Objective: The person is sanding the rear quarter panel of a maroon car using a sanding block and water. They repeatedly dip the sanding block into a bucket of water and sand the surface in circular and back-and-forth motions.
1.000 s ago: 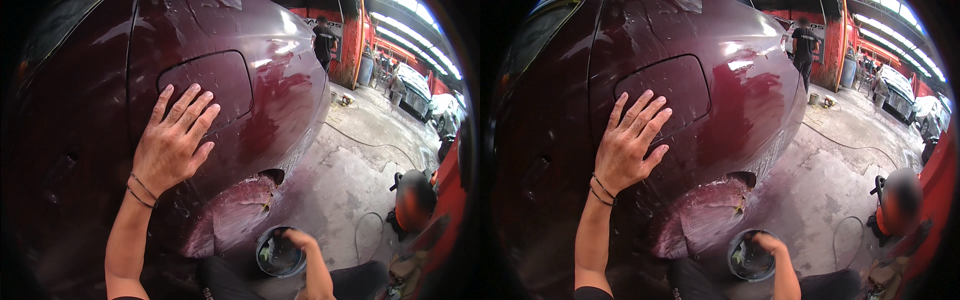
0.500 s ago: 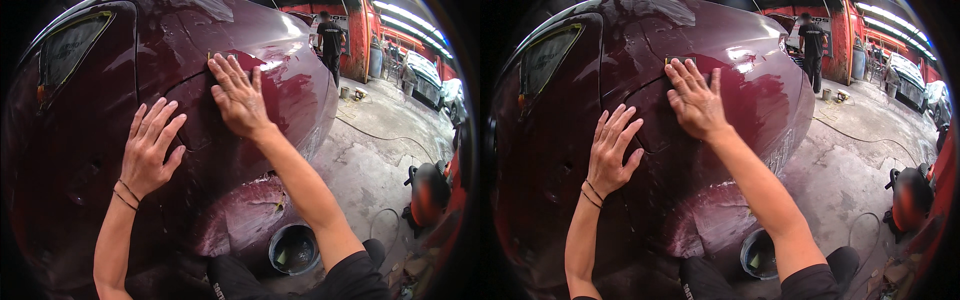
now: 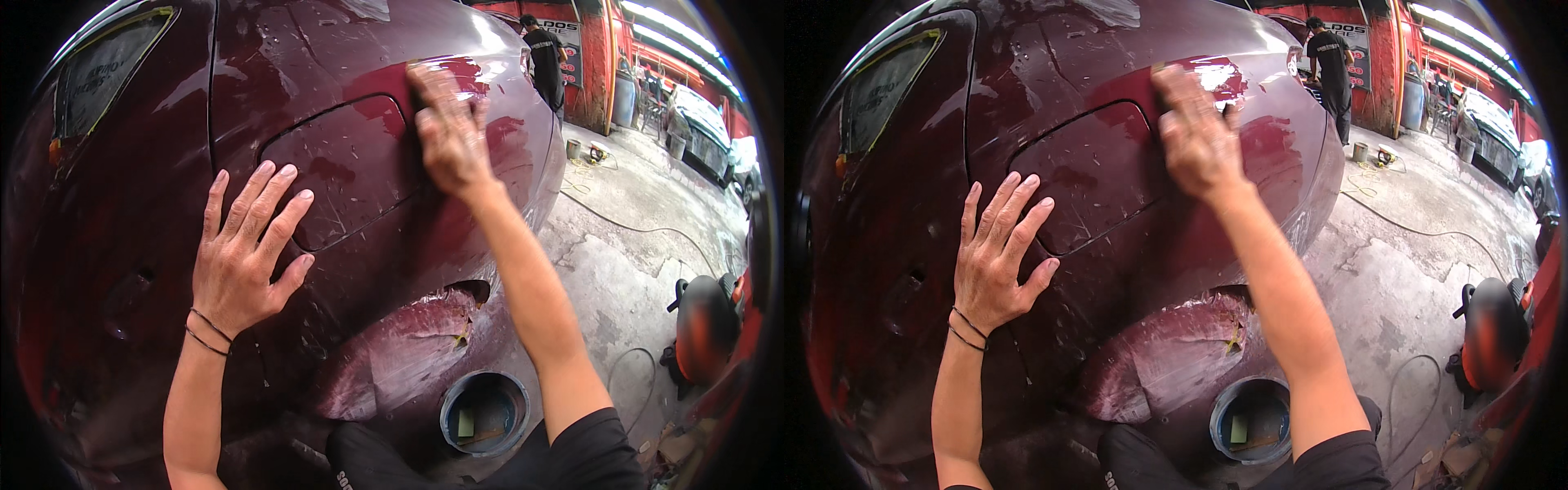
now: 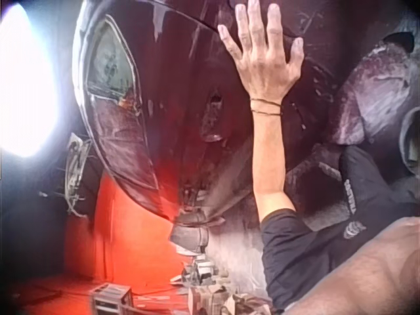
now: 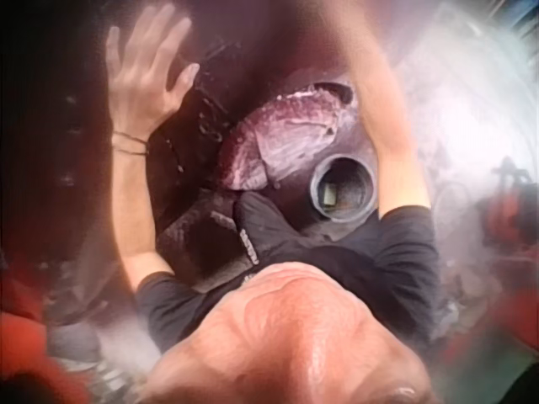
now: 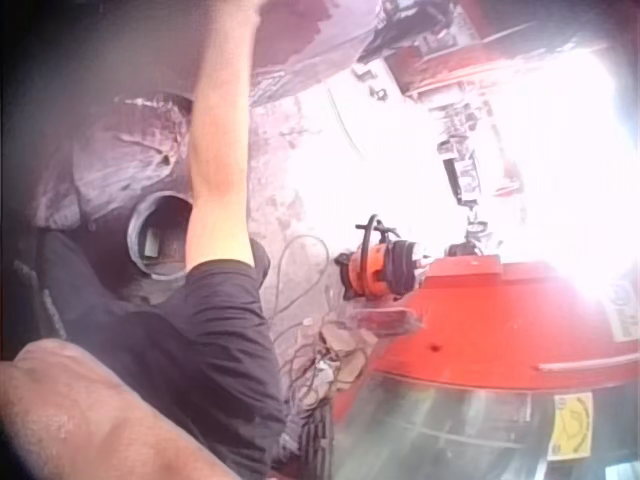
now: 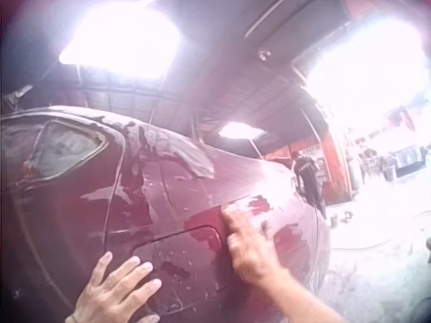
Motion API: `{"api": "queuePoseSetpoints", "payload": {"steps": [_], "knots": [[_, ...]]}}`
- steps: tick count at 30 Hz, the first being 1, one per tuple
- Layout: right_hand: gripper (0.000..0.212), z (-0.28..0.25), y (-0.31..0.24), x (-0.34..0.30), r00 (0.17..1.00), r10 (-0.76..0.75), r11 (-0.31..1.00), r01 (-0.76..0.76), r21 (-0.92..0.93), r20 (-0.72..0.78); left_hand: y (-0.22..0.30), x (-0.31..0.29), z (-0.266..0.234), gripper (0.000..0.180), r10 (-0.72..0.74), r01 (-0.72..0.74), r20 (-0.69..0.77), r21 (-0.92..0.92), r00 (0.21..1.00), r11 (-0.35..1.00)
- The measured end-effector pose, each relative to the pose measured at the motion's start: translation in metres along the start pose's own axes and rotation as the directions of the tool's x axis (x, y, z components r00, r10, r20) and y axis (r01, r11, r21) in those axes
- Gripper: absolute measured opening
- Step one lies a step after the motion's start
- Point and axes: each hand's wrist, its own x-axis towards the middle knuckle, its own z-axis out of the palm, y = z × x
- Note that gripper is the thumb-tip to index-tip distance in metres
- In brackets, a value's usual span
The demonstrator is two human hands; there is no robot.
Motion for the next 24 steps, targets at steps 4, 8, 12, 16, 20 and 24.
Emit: {"api": "queuePoseSetpoints", "payload": {"steps": [4,8,12,16,20,24], "knots": [[0.056,-0.011,0.069,0.029,0.939,0.344,0.937,-0.345,-0.057,-0.015,0.004,0.003,0.002,0.064,0.003,-0.003,-0.011,-0.017,1.000,1.000],[0.057,0.021,-0.009,0.002,0.984,0.169,0.978,-0.174,-0.111,-0.055,0.001,-0.003,0.003,0.062,-0.002,0.002,0.002,-0.003,1.000,1.000],[0.061,0.019,-0.039,-0.014,0.998,0.024,0.999,-0.025,0.028,0.059,-0.003,-0.008,-0.002,0.062,0.006,-0.006,0.024,0.020,1.000,1.000],[0.060,-0.015,0.110,0.033,0.926,0.377,0.925,-0.375,-0.056,0.027,0.008,0.007,0.004,0.061,0.007,-0.008,-0.030,-0.017,1.000,1.000],[0.064,0.013,0.053,0.009,0.922,0.386,0.920,-0.382,-0.090,0.035,0.002,-0.003,0.004,0.061,-0.006,0.006,0.002,0.010,1.000,1.000],[0.068,0.021,-0.017,-0.050,0.993,0.079,0.997,-0.079,0.001,0.090,-0.003,-0.007,-0.001,0.061,-0.009,0.009,0.012,0.039,1.000,0.999]]}}
